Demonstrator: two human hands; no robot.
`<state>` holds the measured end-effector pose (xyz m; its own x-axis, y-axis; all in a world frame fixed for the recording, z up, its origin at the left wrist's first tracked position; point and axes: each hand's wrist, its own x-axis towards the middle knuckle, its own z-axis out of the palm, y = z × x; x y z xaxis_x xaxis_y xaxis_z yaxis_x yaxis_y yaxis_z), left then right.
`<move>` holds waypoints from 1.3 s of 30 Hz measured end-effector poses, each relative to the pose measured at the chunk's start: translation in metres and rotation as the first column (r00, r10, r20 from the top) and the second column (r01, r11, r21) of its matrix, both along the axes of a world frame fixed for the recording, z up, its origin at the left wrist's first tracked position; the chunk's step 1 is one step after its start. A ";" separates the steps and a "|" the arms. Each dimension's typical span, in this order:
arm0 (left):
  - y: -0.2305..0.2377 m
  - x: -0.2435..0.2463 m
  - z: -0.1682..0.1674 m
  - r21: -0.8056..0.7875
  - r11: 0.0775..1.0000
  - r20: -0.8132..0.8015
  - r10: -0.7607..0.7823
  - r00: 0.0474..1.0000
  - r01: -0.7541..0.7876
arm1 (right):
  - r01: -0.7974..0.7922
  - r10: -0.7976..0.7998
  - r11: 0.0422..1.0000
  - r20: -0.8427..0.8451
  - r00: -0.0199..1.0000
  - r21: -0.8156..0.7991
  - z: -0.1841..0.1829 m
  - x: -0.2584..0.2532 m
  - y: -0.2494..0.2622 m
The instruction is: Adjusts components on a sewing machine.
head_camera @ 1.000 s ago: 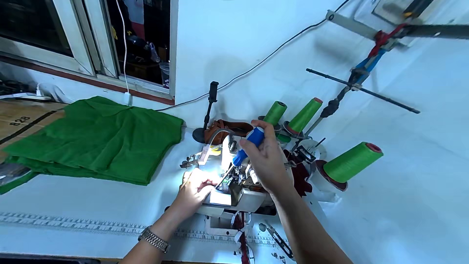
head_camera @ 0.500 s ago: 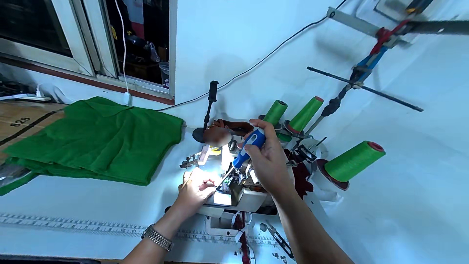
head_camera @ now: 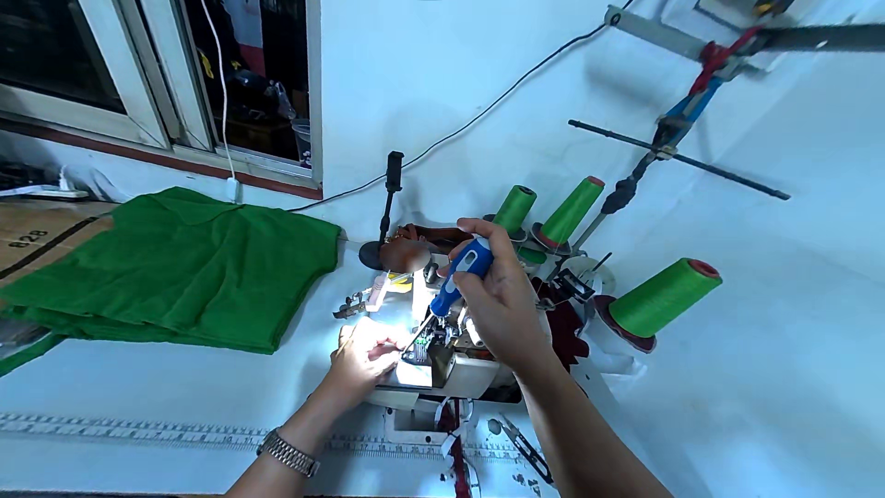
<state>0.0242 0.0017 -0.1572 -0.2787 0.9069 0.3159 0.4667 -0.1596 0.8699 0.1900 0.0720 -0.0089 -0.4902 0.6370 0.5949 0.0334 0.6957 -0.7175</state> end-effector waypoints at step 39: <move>-0.097 -0.180 -0.091 -0.016 0.943 -0.251 0.318 0.914 -0.332 | -0.032 0.008 0.995 -0.244 0.970 -0.096 -0.031 0.041 -0.038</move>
<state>-0.1558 -0.0948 -0.2487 -0.4830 0.7976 0.3612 0.6811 0.0830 0.7275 0.2314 0.0340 -0.0399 -0.3521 0.6898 0.6326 -0.1638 0.6201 -0.7673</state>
